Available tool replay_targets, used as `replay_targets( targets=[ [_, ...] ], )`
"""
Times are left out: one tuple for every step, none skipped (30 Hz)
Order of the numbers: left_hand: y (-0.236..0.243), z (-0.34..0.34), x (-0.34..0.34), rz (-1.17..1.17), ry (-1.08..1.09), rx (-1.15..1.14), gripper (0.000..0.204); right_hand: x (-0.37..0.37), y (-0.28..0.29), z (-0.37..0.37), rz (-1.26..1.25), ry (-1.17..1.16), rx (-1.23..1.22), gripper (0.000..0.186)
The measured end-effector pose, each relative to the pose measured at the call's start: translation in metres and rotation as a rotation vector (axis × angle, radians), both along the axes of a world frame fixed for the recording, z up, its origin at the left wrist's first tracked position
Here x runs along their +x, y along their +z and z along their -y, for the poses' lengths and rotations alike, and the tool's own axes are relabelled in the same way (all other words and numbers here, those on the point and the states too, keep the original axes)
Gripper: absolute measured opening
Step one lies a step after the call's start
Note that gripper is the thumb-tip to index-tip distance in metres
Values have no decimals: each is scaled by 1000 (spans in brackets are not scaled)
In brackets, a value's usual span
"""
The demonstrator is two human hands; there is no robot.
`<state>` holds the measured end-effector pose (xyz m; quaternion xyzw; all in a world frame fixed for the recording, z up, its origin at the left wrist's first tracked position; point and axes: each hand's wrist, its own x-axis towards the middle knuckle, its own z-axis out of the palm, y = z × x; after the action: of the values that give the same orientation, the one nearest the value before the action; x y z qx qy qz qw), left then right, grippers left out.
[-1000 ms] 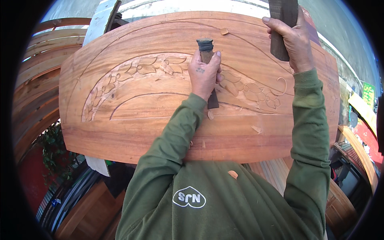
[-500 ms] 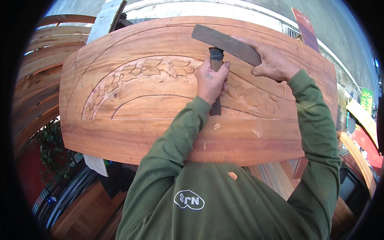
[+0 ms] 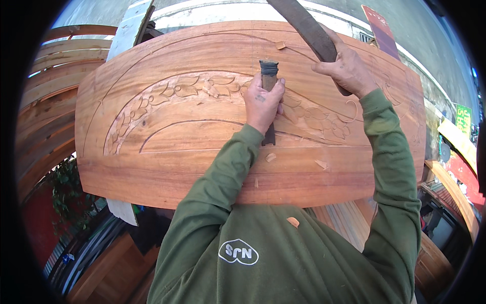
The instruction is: The person carves a decorative floral pattern into a wooden panel using a chisel and a wooden mallet. They strike the end of the chisel with the mallet to remove wood along the outline of the design and brush away wood shavings by hand.
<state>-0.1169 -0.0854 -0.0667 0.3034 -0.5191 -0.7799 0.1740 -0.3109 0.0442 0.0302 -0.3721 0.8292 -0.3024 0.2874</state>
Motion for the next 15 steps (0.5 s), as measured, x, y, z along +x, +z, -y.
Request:
replay_targets(
  targets=[
    [0,-1,-1,-6,-7,0,19,6,-3,0,66,-210,-62,103],
    [0,0,-1,47,-9,-4,19,7,-4,1,65,-213,-67,103],
    [0,0,-1,100,-12,-8,19,7,-4,0,-69,51,64,102],
    [0,0,-1,97,-16,-13,19,6,-5,0,-204,314,195,102],
    [-1,0,2,79,-20,-8,20,6,1,4,-288,370,46,101],
    [-1,-1,3,61,-23,-3,21,6,8,9,-379,425,-98,101],
    [-1,-2,4,60,-23,-5,21,10,18,7,-211,243,62,103],
    [1,-3,6,34,-18,0,22,20,26,7,-122,159,137,104],
    [8,-3,7,8,-15,3,23,29,33,3,-38,65,213,105],
    [16,3,13,11,-12,-2,23,36,32,-6,-14,113,118,105],
    [37,12,20,-6,-82,116,25,42,31,-22,6,144,28,106],
    [52,24,34,-12,-135,229,28,51,22,-35,16,147,21,106],
    [62,35,47,-46,-148,212,29,60,13,-53,24,18,-104,105],
    [69,45,62,-79,-156,193,32,72,3,-70,34,-108,-230,104],
    [75,50,76,-54,-135,64,35,88,-8,-87,57,-227,-264,102]
  ],
)
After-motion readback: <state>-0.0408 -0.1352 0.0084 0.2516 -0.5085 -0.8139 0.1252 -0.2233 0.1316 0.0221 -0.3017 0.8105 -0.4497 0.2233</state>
